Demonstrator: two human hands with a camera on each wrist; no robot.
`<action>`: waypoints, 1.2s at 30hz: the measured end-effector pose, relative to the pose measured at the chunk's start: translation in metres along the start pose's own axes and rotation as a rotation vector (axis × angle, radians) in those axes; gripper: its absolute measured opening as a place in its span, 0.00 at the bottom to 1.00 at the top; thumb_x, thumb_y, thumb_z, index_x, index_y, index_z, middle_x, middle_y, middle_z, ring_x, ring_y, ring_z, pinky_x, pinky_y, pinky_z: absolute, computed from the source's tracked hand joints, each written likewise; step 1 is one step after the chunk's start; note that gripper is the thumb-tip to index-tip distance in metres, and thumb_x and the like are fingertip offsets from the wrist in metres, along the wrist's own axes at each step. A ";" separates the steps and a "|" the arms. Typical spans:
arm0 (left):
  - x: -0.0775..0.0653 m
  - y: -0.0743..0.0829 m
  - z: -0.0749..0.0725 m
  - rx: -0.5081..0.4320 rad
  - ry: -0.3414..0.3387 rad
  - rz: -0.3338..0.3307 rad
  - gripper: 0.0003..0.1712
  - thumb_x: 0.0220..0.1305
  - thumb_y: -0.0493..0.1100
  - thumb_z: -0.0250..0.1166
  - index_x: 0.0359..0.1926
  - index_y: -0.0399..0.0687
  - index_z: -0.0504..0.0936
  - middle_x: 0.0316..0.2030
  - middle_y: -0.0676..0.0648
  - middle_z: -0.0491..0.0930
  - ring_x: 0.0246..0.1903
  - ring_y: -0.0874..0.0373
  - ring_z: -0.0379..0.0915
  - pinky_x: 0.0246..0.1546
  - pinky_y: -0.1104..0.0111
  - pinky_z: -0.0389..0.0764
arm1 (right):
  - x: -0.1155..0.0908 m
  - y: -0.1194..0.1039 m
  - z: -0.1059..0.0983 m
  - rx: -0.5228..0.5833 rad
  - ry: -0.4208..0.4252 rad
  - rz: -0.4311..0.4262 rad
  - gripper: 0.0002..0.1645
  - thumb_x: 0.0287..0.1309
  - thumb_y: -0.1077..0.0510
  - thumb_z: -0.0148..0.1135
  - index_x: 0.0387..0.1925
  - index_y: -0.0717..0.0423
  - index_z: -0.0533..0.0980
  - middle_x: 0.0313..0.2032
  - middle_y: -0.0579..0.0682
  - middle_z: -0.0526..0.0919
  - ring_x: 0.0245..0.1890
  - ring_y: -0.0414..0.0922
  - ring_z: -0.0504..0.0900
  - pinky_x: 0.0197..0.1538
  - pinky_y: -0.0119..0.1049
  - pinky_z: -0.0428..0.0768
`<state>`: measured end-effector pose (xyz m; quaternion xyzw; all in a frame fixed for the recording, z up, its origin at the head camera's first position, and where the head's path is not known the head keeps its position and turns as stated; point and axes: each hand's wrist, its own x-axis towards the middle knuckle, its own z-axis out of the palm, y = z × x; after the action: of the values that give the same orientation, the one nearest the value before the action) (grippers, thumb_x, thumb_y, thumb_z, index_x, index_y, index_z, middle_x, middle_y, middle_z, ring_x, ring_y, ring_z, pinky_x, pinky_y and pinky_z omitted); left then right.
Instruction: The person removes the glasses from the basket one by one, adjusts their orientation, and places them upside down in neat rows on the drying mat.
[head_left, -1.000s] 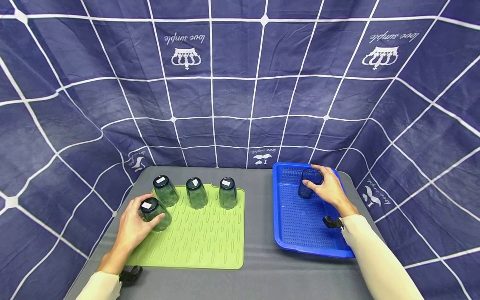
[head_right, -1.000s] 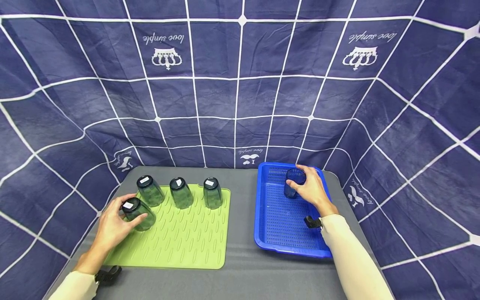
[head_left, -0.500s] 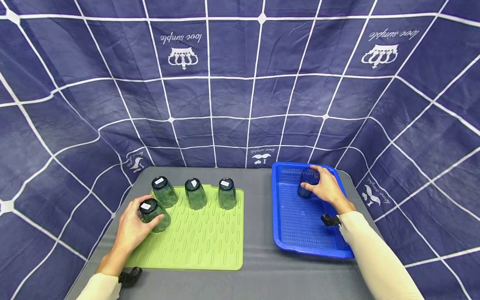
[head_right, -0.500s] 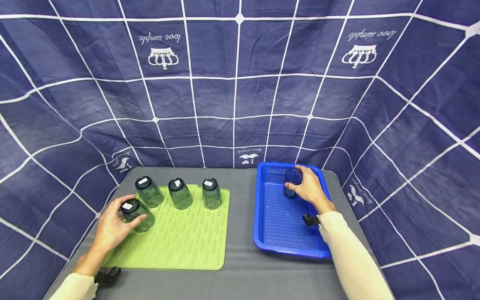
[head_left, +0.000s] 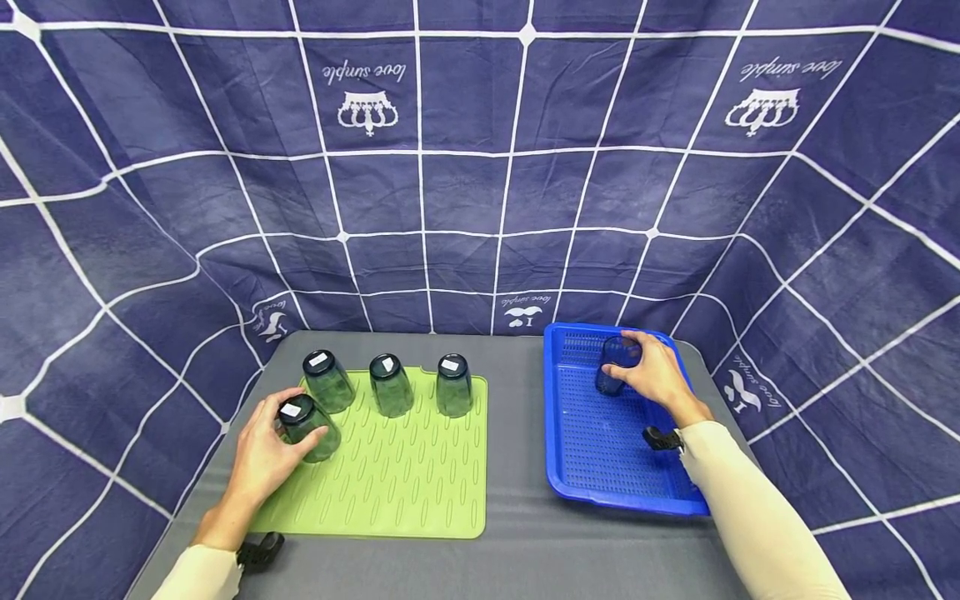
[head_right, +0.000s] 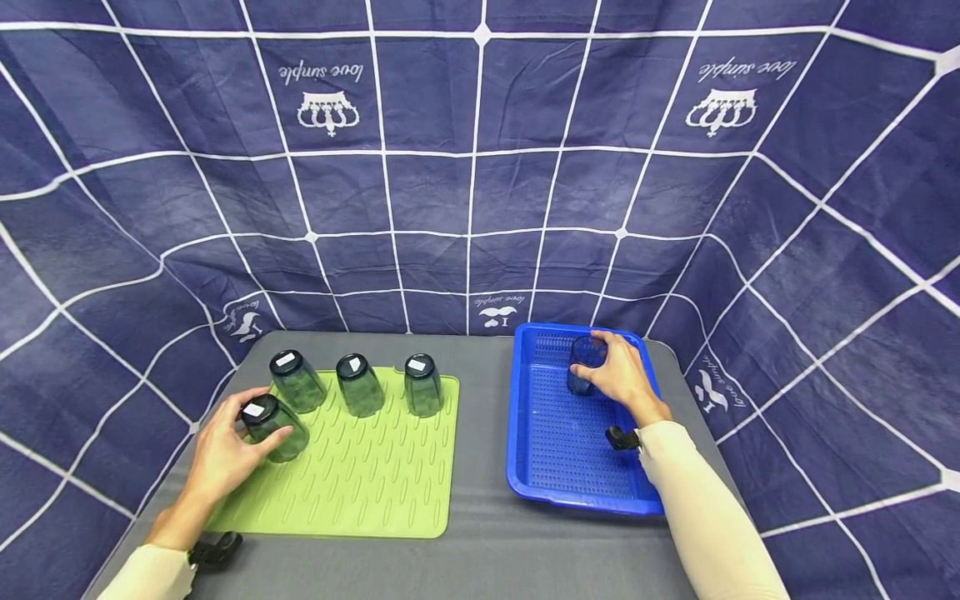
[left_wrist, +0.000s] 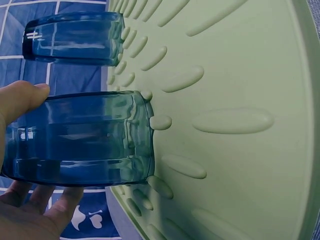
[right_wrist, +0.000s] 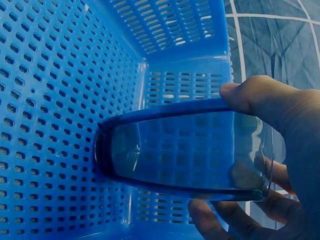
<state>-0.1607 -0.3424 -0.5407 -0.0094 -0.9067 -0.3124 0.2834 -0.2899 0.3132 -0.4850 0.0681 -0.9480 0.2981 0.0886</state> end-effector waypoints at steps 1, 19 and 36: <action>0.000 0.000 0.000 -0.001 0.001 0.004 0.48 0.48 0.40 0.95 0.71 0.46 0.85 0.57 0.34 0.88 0.47 0.46 0.79 0.45 0.76 0.69 | 0.000 0.000 0.000 -0.003 0.002 -0.001 0.52 0.63 0.46 0.88 0.80 0.66 0.76 0.69 0.68 0.89 0.66 0.69 0.90 0.71 0.68 0.86; -0.001 0.003 0.002 -0.026 0.011 0.004 0.49 0.49 0.38 0.94 0.72 0.46 0.85 0.62 0.33 0.88 0.53 0.41 0.83 0.48 0.74 0.70 | -0.010 -0.010 -0.006 -0.029 0.069 -0.062 0.50 0.59 0.46 0.90 0.76 0.66 0.79 0.62 0.67 0.92 0.59 0.66 0.92 0.64 0.66 0.87; -0.005 0.005 0.001 -0.036 -0.021 -0.031 0.49 0.52 0.38 0.93 0.75 0.46 0.82 0.65 0.31 0.85 0.59 0.35 0.82 0.52 0.61 0.73 | -0.033 -0.051 -0.032 -0.047 0.195 -0.151 0.51 0.55 0.45 0.92 0.74 0.63 0.82 0.57 0.68 0.92 0.54 0.66 0.93 0.59 0.67 0.86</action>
<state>-0.1566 -0.3369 -0.5411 -0.0036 -0.9039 -0.3327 0.2688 -0.2440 0.2929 -0.4377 0.1081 -0.9337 0.2736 0.2040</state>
